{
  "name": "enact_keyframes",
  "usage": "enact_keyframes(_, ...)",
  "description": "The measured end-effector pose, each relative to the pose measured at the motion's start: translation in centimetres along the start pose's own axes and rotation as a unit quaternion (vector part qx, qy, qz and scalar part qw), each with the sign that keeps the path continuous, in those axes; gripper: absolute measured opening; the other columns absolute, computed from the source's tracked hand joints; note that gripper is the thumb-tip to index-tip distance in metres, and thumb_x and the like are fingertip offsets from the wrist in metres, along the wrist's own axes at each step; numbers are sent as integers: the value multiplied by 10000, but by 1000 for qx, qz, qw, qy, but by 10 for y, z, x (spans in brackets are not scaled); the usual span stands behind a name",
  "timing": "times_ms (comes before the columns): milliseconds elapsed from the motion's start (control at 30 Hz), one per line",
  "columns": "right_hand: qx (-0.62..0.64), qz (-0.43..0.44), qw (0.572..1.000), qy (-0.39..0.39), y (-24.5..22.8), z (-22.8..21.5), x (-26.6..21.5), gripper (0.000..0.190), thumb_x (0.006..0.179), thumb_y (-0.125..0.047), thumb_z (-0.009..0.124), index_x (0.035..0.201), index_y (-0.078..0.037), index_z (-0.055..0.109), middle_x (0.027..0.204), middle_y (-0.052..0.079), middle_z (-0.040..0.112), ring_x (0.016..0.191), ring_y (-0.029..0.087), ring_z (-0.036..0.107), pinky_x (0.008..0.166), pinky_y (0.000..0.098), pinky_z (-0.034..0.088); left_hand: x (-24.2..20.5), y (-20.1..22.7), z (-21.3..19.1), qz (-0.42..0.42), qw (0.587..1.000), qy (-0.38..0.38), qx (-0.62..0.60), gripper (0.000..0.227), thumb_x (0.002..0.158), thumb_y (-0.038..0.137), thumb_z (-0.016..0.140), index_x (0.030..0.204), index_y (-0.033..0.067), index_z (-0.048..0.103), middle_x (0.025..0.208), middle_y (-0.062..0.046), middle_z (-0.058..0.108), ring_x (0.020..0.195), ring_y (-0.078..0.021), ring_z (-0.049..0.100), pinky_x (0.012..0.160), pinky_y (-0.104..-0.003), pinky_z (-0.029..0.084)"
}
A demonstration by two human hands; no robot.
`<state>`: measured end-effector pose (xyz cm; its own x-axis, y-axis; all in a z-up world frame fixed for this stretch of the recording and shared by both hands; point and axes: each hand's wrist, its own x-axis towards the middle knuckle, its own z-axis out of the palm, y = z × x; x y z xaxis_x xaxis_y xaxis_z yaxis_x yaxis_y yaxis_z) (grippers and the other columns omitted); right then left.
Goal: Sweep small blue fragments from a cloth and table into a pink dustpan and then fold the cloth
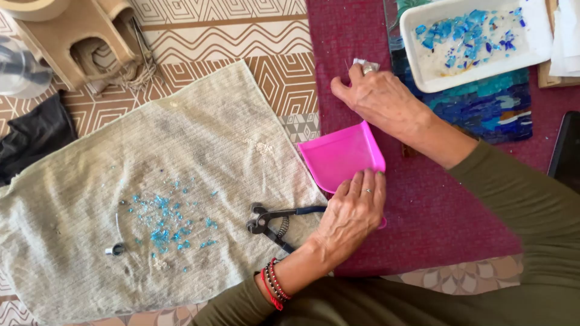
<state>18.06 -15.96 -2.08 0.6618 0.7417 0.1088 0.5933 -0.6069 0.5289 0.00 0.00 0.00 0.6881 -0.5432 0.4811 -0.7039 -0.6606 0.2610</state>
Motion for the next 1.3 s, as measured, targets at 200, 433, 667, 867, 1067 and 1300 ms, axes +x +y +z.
enact_keyframes(200,256,70,950,-164,50,-31,19,96,1024,-183,626,1106,-141,652,1016,49,665,748,181,668,643,319,615,-10,6,-6,-16,997,-67,38,386,945,44,493,1292,-49,635,1193,-240,692,1100,-335,692,850,-371,559)
enact_keyframes(433,525,198,822,-95,79,-12,1,429,858,-124,848,1207,-106,599,1028,46,717,881,187,672,761,330,474,0,4,-17,-1,993,-95,72,416,948,109,473,1316,-16,621,1210,-209,680,1127,-302,685,868,-340,540)
enact_keyframes(667,537,278,793,75,89,23,4,91,1017,3,635,1007,-14,724,844,79,698,720,147,602,606,305,468,29,-8,-10,8,998,-29,-46,346,963,65,522,1284,-23,615,1182,-161,650,1090,-292,660,909,-380,538)
enact_keyframes(867,382,203,901,20,53,-9,15,152,1098,30,550,1124,98,684,1023,177,574,770,250,598,590,255,606,9,-6,11,-24,995,-65,-75,338,944,69,540,1263,-19,610,1166,-180,652,1066,-320,652,820,-404,542)
enact_keyframes(1067,541,94,835,3,-6,-64,-15,229,1024,-132,566,872,-1,677,945,159,674,866,396,680,798,478,561,-1,-8,16,-38,991,-37,-120,312,967,10,489,1237,-26,640,1114,-270,684,1106,-416,694,840,-440,543)
enact_keyframes(1300,328,150,927,104,-2,-6,7,113,1078,-206,604,1151,-187,688,1039,-45,611,930,192,680,810,327,574,-2,-3,14,-42,991,-21,-123,308,965,8,495,1227,-45,647,1103,-288,686,1086,-426,700,811,-449,548)
